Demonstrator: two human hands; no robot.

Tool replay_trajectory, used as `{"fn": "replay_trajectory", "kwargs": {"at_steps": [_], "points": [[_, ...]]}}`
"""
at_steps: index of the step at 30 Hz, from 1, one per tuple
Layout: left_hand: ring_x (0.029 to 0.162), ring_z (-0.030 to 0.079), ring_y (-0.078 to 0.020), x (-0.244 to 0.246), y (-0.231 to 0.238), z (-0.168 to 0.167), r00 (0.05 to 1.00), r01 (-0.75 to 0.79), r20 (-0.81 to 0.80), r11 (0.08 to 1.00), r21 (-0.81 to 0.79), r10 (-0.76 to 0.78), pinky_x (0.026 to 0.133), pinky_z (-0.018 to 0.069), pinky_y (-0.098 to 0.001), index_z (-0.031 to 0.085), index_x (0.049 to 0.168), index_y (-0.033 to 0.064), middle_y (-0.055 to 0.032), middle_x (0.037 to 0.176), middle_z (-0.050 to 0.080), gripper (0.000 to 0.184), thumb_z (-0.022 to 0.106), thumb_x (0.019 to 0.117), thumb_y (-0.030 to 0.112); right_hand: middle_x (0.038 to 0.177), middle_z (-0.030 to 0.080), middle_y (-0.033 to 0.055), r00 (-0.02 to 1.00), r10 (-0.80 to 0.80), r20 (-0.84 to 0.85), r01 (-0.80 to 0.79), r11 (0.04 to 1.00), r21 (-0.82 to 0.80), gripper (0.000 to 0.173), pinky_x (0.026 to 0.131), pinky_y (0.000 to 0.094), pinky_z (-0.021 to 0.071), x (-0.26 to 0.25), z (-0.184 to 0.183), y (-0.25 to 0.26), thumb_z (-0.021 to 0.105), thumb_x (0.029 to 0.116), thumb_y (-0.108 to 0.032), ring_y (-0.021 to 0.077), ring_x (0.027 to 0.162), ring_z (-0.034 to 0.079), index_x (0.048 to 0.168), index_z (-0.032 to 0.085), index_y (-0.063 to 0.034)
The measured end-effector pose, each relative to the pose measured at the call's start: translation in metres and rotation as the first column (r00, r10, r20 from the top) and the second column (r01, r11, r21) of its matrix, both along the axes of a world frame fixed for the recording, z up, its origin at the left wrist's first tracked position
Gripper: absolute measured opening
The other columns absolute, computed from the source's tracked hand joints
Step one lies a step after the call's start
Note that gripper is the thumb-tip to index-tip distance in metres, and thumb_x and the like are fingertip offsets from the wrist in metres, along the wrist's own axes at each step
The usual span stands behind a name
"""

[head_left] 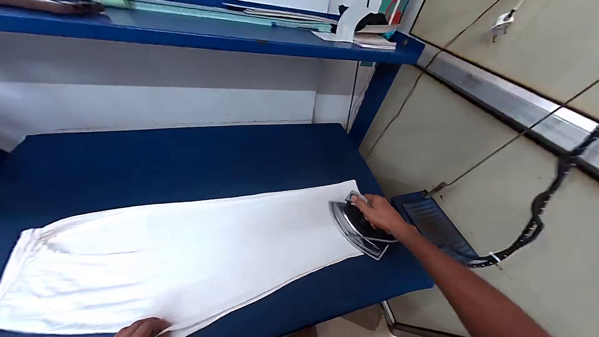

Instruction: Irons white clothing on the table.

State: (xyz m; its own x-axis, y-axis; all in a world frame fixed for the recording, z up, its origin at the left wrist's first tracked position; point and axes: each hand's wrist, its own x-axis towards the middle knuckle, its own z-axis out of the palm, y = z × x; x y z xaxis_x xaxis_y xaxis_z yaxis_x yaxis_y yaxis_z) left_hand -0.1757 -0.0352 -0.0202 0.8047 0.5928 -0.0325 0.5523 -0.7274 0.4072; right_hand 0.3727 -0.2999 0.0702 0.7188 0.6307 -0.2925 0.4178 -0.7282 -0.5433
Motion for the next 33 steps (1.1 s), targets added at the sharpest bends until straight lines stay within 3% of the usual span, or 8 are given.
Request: {"fn": "replay_trajectory", "kwargs": {"at_steps": [3,5,11,14,20,26,30,33], "points": [[0.106,0.068,-0.0439,-0.008,-0.004,-0.009,0.998,-0.025,0.055,0.992,0.127,0.018,0.088,0.0547,-0.0599,0.073,0.103,0.0050,-0.0190,0.109,0.073,0.022,0.061,0.0910,0.017,0.060,0.053,0.0035,0.822,0.568,0.019,-0.568,0.823,-0.033,0.046,0.052,0.0381,0.0474,0.002,0.002,0.016,0.050,0.1053,-0.049,0.0169,0.051,0.055,0.087,0.063,-0.0089],[0.099,0.069,-0.0413,-0.011,-0.007,-0.018,0.994,-0.066,0.105,0.962,0.264,0.039,0.080,0.0565,-0.0570,0.074,0.096,0.0084,-0.0148,0.103,0.073,0.022,0.058,0.0851,0.020,0.058,0.050,-0.0013,0.666,0.743,0.065,-0.744,0.668,-0.004,0.045,0.050,0.0352,0.0434,-0.009,-0.003,0.032,0.051,0.1024,-0.051,0.0126,0.050,0.051,0.080,0.061,-0.0128],[0.090,0.073,-0.0351,-0.023,-0.023,-0.017,0.973,-0.197,0.165,0.949,0.245,0.159,0.070,0.0599,-0.0541,0.071,0.087,0.0051,-0.0138,0.101,0.072,0.014,0.064,0.0800,0.015,0.064,0.057,0.0015,0.437,0.899,0.044,-0.892,0.439,-0.106,0.051,0.057,0.0448,0.0488,-0.096,0.000,0.098,0.052,0.0975,-0.063,0.0194,0.063,0.062,0.088,0.066,-0.0155],[0.074,0.071,-0.0299,-0.030,-0.023,-0.021,0.969,-0.206,0.183,0.946,0.251,0.163,0.055,0.0571,-0.0485,0.069,0.085,0.0058,-0.0140,0.100,0.071,0.016,0.063,0.0823,0.021,0.074,0.064,0.0063,0.398,0.917,-0.009,-0.909,0.393,-0.138,0.052,0.064,0.0510,0.0522,-0.162,0.010,0.142,0.051,0.0987,-0.063,0.0259,0.075,0.067,0.099,0.069,-0.0142],[0.072,0.070,-0.0288,-0.034,-0.024,-0.023,0.974,-0.201,0.153,0.951,0.235,0.168,0.054,0.0563,-0.0481,0.068,0.085,0.0059,-0.0131,0.099,0.071,0.019,0.061,0.0829,0.023,0.078,0.061,0.0079,0.334,0.938,-0.092,-0.943,0.332,-0.029,0.056,0.062,0.0504,0.0513,-0.233,0.016,0.215,0.048,0.1015,-0.063,0.0265,0.077,0.066,0.093,0.064,-0.0094],[0.070,0.069,-0.0292,-0.029,-0.022,-0.021,0.978,-0.179,0.151,0.948,0.263,0.143,0.053,0.0553,-0.0475,0.068,0.086,0.0053,-0.0141,0.098,0.070,0.020,0.058,0.0846,0.022,0.069,0.062,0.0056,0.276,0.960,0.045,-0.960,0.277,-0.030,0.048,0.057,0.0488,0.0513,-0.109,0.006,0.118,0.052,0.0983,-0.056,0.0235,0.065,0.065,0.093,0.069,-0.0112],[0.094,0.071,-0.0350,-0.028,-0.022,-0.020,0.982,-0.123,0.175,0.943,0.308,0.071,0.075,0.0588,-0.0485,0.072,0.096,0.0074,-0.0151,0.104,0.071,0.027,0.052,0.0896,0.024,0.059,0.054,-0.0026,0.355,0.913,0.204,-0.924,0.375,-0.072,0.052,0.048,0.0387,0.0477,-0.008,-0.007,0.035,0.041,0.0973,-0.062,0.0138,0.054,0.059,0.088,0.067,-0.0174],[0.094,0.072,-0.0299,-0.030,-0.019,-0.024,0.979,-0.067,0.204,0.951,0.302,0.004,0.076,0.0600,-0.0454,0.075,0.096,0.0130,-0.0089,0.100,0.074,0.028,0.048,0.0918,0.021,0.059,0.053,-0.0009,0.397,0.902,0.169,-0.897,0.421,-0.138,0.057,0.050,0.0395,0.0476,0.006,-0.004,0.029,0.040,0.0969,-0.065,0.0154,0.057,0.060,0.082,0.063,-0.0149]]}}
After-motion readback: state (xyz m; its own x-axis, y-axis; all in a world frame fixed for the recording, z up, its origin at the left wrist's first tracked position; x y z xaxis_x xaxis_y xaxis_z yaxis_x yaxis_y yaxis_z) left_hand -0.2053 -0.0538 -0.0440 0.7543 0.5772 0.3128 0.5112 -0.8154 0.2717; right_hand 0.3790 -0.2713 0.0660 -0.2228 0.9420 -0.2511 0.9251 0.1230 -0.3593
